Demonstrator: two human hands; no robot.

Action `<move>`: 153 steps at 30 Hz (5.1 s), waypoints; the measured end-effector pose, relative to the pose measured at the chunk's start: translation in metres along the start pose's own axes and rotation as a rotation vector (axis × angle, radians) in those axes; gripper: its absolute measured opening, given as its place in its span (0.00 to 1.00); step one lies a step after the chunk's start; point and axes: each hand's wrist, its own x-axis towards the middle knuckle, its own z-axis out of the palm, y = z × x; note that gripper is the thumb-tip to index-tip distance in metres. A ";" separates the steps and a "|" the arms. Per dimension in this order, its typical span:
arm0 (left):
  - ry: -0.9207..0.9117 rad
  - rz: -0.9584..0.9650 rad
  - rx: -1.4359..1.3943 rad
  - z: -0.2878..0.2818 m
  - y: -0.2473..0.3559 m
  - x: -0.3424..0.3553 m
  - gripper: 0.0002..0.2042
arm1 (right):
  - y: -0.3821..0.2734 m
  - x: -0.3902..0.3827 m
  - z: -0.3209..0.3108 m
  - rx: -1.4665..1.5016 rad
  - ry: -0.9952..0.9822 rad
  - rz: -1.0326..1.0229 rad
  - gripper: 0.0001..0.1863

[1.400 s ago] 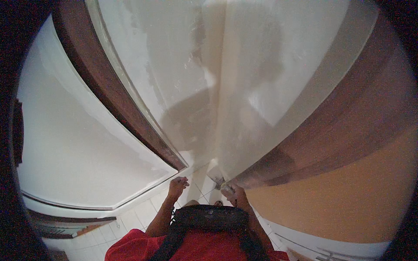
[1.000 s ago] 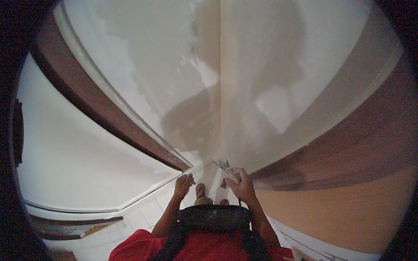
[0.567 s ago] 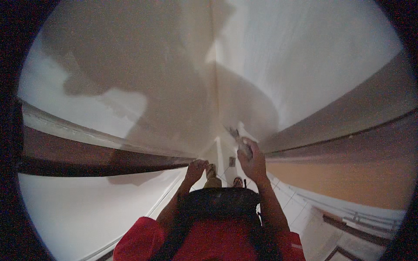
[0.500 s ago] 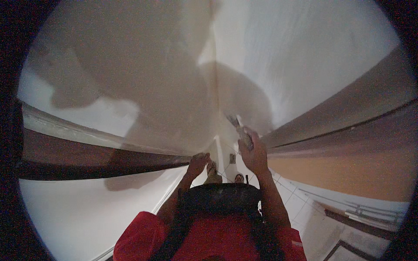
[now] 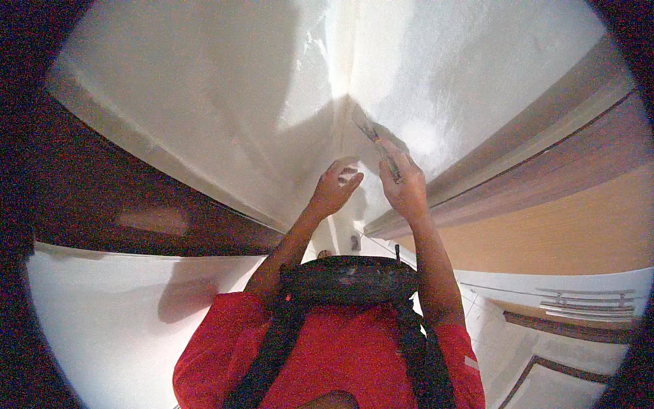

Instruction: The person applies a white substance to a wall corner using a putty knife and then smooths it by hand.

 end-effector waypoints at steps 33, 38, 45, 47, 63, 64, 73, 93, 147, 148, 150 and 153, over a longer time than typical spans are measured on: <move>0.420 0.213 0.181 0.048 0.026 -0.004 0.37 | -0.004 -0.003 -0.004 0.198 -0.431 0.210 0.25; 0.463 0.197 0.163 0.064 0.020 -0.007 0.37 | 0.007 -0.006 -0.004 0.137 -0.438 0.090 0.25; 0.520 0.176 0.148 0.077 0.011 -0.006 0.36 | 0.017 -0.008 0.001 0.093 -0.437 -0.071 0.26; 0.510 0.165 0.154 0.076 0.011 -0.007 0.35 | 0.019 -0.010 0.003 0.114 -0.439 -0.058 0.26; 0.489 0.139 0.117 0.069 0.031 -0.001 0.35 | 0.034 0.001 0.005 0.320 -0.485 0.138 0.24; 0.492 0.139 0.117 0.069 0.030 0.000 0.35 | 0.034 0.000 0.005 0.308 -0.482 0.123 0.24; 0.485 0.120 0.102 0.066 0.029 0.000 0.35 | 0.011 0.004 0.003 0.321 -0.454 0.165 0.24; 0.458 0.100 0.138 0.062 0.035 -0.005 0.35 | 0.008 0.004 0.003 0.292 -0.437 0.152 0.23; 0.429 0.100 0.149 0.054 0.018 -0.007 0.35 | 0.011 -0.005 0.018 0.236 -0.435 0.211 0.24; 0.426 0.104 0.147 0.055 0.018 -0.007 0.35 | 0.014 -0.006 0.018 0.232 -0.418 0.159 0.24; 0.383 0.067 0.098 0.057 0.021 -0.010 0.35 | 0.009 -0.006 0.014 0.236 -0.419 0.164 0.24; 0.438 0.129 0.123 0.054 0.012 -0.006 0.35 | 0.003 -0.006 0.017 0.241 -0.451 0.235 0.24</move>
